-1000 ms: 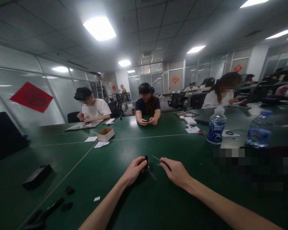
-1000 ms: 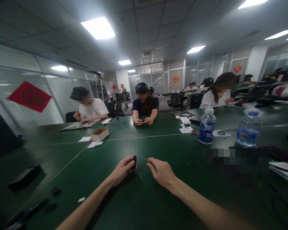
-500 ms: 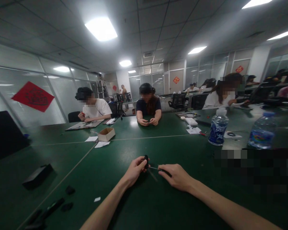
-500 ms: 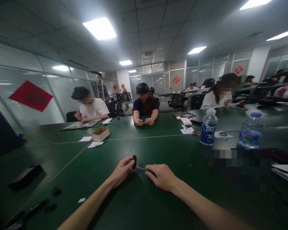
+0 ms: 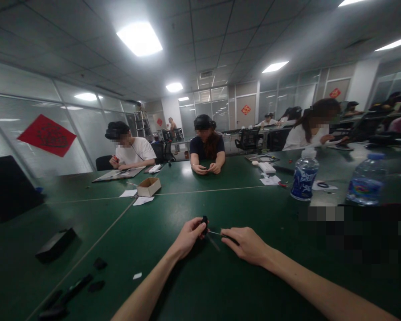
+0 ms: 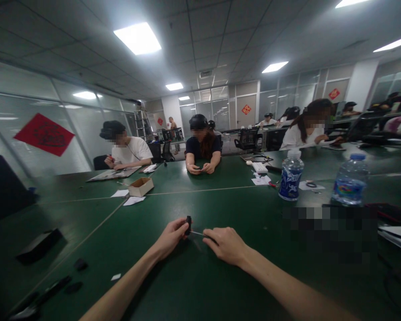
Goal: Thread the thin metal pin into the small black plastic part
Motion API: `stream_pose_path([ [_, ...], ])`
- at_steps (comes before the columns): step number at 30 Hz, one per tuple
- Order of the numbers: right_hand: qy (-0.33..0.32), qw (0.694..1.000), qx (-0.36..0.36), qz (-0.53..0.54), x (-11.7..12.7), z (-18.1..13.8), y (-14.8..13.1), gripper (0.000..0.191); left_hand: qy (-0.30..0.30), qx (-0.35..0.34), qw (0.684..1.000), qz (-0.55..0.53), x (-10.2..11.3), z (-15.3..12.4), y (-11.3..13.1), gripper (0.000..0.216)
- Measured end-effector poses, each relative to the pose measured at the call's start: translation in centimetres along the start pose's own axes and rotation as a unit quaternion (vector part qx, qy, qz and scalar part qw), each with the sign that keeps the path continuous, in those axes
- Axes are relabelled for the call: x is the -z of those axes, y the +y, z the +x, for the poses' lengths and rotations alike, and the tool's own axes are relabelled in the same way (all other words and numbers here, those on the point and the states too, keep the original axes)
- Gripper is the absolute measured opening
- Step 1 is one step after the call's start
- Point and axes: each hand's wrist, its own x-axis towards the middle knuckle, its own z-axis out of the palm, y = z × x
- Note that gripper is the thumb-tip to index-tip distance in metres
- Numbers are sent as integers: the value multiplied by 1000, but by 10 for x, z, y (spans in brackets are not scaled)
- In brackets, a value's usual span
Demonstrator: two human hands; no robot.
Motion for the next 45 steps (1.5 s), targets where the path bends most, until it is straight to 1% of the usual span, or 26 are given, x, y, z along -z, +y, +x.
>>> stream_pose_path([
  [5, 13, 999, -24, -40, -5, 0, -2, 32, 3, 1, 999, 38, -2, 1, 1, 36],
  [9, 34, 998, -46, -22, -8, 1, 0, 32, 12, 9, 999, 36, -2, 2, -1, 38],
  [11, 64, 994, -83, 10, -7, 2, 4, 32, 3, 14, 999, 34, -1, 2, -3, 39],
  [13, 99, 984, -141, 45, -6, 4, 8, 32, -12, 23, 999, 34, 0, 1, -4, 39],
  [14, 108, 979, -159, 59, -6, 4, 9, 32, -17, 27, 999, 33, 0, 1, -4, 39],
  [15, 108, 979, -160, 66, -5, 4, 10, 32, -19, 27, 999, 31, 0, 1, -4, 39],
  [16, 97, 983, -140, 66, -5, 4, 10, 32, -17, 25, 999, 26, 0, 1, -4, 39],
  [19, 41, 998, -30, 47, -3, 3, 6, 29, 0, 14, 1000, -1, 0, 2, -6, 40],
  [21, 20, 999, 2, 41, -1, 2, 2, 29, 8, 10, 1000, -18, 0, 3, -7, 42],
  [27, 19, 999, 0, 40, 0, 1, 0, 29, 3, 5, 1000, -28, 0, 2, -7, 44],
  [33, 14, 999, -5, 28, -2, 1, 1, 30, -9, -7, 1000, 1, 0, 0, -3, 39],
  [38, 22, 1000, -15, 8, -3, 0, 1, 29, -5, -11, 1000, 16, -2, -1, 1, 37],
  [45, 17, 1000, -8, 10, -1, 0, 0, 28, -10, -9, 1000, 26, -2, -3, 4, 37],
])
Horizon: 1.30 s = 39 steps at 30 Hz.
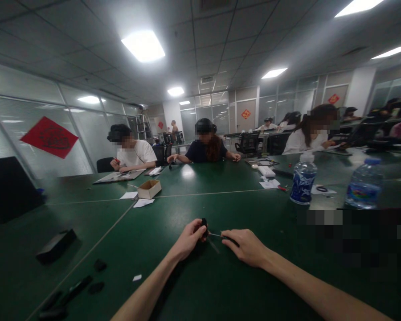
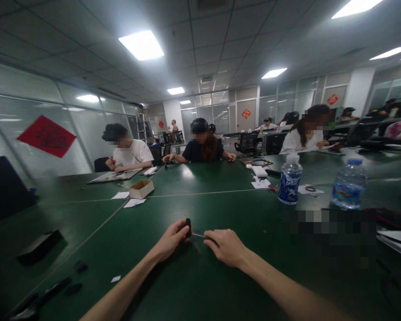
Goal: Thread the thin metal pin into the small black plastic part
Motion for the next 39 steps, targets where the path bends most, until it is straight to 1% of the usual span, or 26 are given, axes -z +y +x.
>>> stream_pose_path([
  [3, 19, 1000, 9, 4, -3, 0, 2, 30, 1, -3, 1000, -7, 0, 1, 0, 38],
  [5, 55, 998, 0, 28, -5, 1, 6, 31, -6, 3, 1000, -16, -1, 1, 1, 39],
  [6, 86, 995, -23, 48, -6, 2, 9, 32, -14, 9, 1000, -19, -1, 1, 1, 39],
  [8, 152, 979, -96, 94, -6, 4, 14, 36, -29, 19, 999, -29, -1, 1, 0, 40],
  [9, 175, 969, -130, 112, -5, 5, 15, 38, -30, 22, 999, -40, -1, 1, -1, 40],
  [10, 183, 964, -148, 124, -4, 5, 16, 38, -24, 23, 998, -57, 0, 1, -2, 40],
  [11, 173, 966, -141, 128, -2, 5, 16, 37, -13, 23, 997, -78, 0, 1, -4, 40],
  [12, 147, 975, -113, 126, -1, 5, 14, 35, -1, 24, 995, -99, 0, 2, -5, 40],
  [14, 76, 991, -30, 105, 1, 4, 9, 30, 13, 25, 992, -126, 1, 4, -8, 40],
  [15, 46, 995, 2, 92, 2, 3, 6, 29, 16, 25, 991, -129, 1, 4, -9, 41],
  [17, 12, 997, 26, 73, 3, 2, 3, 30, 20, 22, 993, -118, 1, 5, -10, 41],
  [21, 10, 998, 27, 59, -1, 2, 6, 30, 26, 20, 996, -85, 0, 4, -8, 44],
  [24, 9, 998, 35, 51, -3, 3, 8, 31, 16, 15, 997, -67, -1, 3, -5, 42],
  [32, -3, 999, 22, 46, 2, 2, 3, 30, 6, 12, 1000, -26, 0, 1, 0, 39],
  [35, 7, 999, 14, 37, 0, 2, 4, 30, 4, 10, 1000, -17, 0, 1, 0, 40],
  [39, 32, 999, 5, 24, -5, 2, 5, 30, 5, 20, 999, -36, 0, 3, -2, 42],
])
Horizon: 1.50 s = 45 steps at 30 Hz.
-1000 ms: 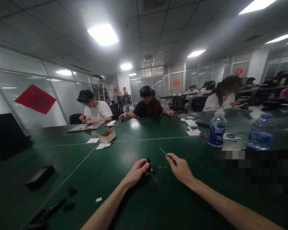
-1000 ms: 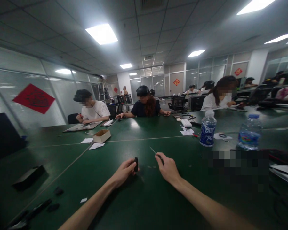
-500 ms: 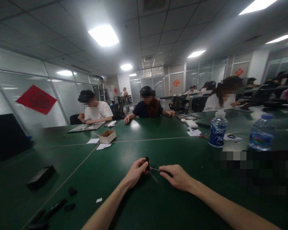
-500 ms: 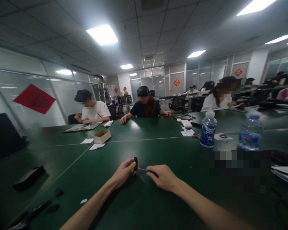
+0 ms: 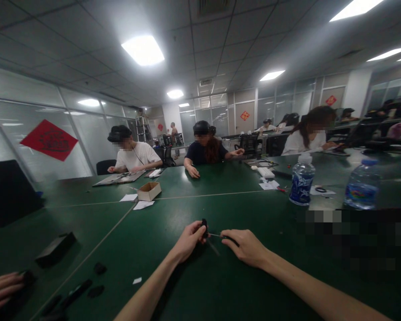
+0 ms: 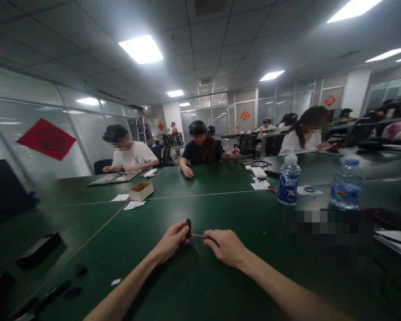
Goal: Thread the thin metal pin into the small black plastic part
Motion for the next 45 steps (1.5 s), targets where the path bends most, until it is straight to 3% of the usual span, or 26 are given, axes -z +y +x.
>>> stream_pose_path([
  [4, 33, 999, -17, 17, -2, 2, 4, 30, 1, 9, 1000, -16, 0, 0, -1, 41],
  [9, 112, 983, -123, 74, 0, 5, 13, 33, -28, 14, 999, -28, 0, 0, -4, 38],
  [13, 15, 999, 14, 42, 1, 2, 7, 28, 3, 18, 995, -95, 2, 3, -11, 37],
  [15, -14, 998, 44, 30, 1, 1, 4, 28, 7, 25, 993, -117, 3, 5, -13, 38],
  [26, -26, 999, 28, 5, 2, 1, 3, 30, 1, 29, 991, -133, 3, 4, -13, 42],
  [36, -40, 999, 16, -20, 4, 0, 1, 32, -27, 2, 999, -31, 4, 1, -9, 38],
  [42, -22, 998, -2, -61, -1, 0, 1, 31, -19, 3, 1000, 10, 2, 1, -5, 38],
  [45, 23, 998, -36, -37, -3, 1, 5, 32, -29, 7, 1000, 8, 0, 1, -2, 38],
])
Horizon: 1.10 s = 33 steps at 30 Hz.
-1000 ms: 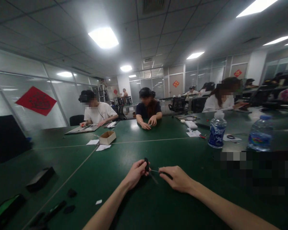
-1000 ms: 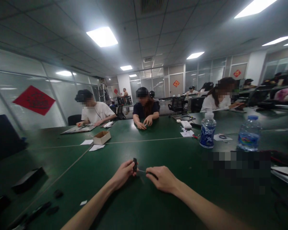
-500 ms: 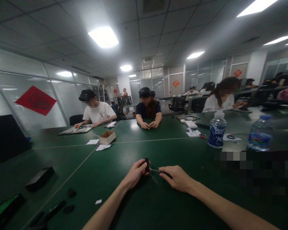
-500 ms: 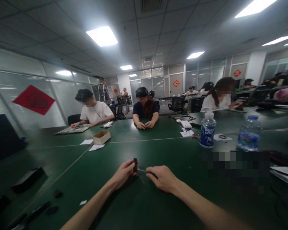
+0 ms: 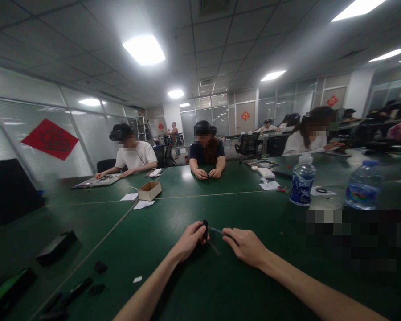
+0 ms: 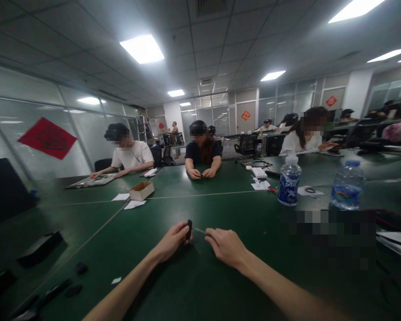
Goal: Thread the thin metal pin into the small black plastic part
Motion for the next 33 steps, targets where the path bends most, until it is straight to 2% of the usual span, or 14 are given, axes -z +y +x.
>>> stream_pose_path([
  [3, 31, 997, -49, 41, 1, 1, 2, 33, -15, 2, 1000, -5, 0, 0, 0, 39],
  [8, -36, 998, 40, 40, 6, 0, -4, 31, 25, 5, 998, -56, 1, 2, -7, 43],
  [15, -51, 996, 62, 34, 8, -1, -5, 30, 35, 8, 999, -32, 0, 0, -5, 44],
  [25, -37, 999, 14, -8, 4, -1, -6, 32, 31, -11, 999, -6, -1, 1, -1, 37],
  [30, 13, 994, -92, 59, 5, 1, 1, 33, 15, 19, 998, -49, 0, 2, -4, 43],
  [31, 10, 994, -89, 66, 6, 2, 1, 33, 17, 21, 998, -60, 0, 2, -4, 44],
  [33, -16, 997, -34, 66, 8, 1, -1, 32, 28, 12, 996, -83, 0, 2, -4, 43],
])
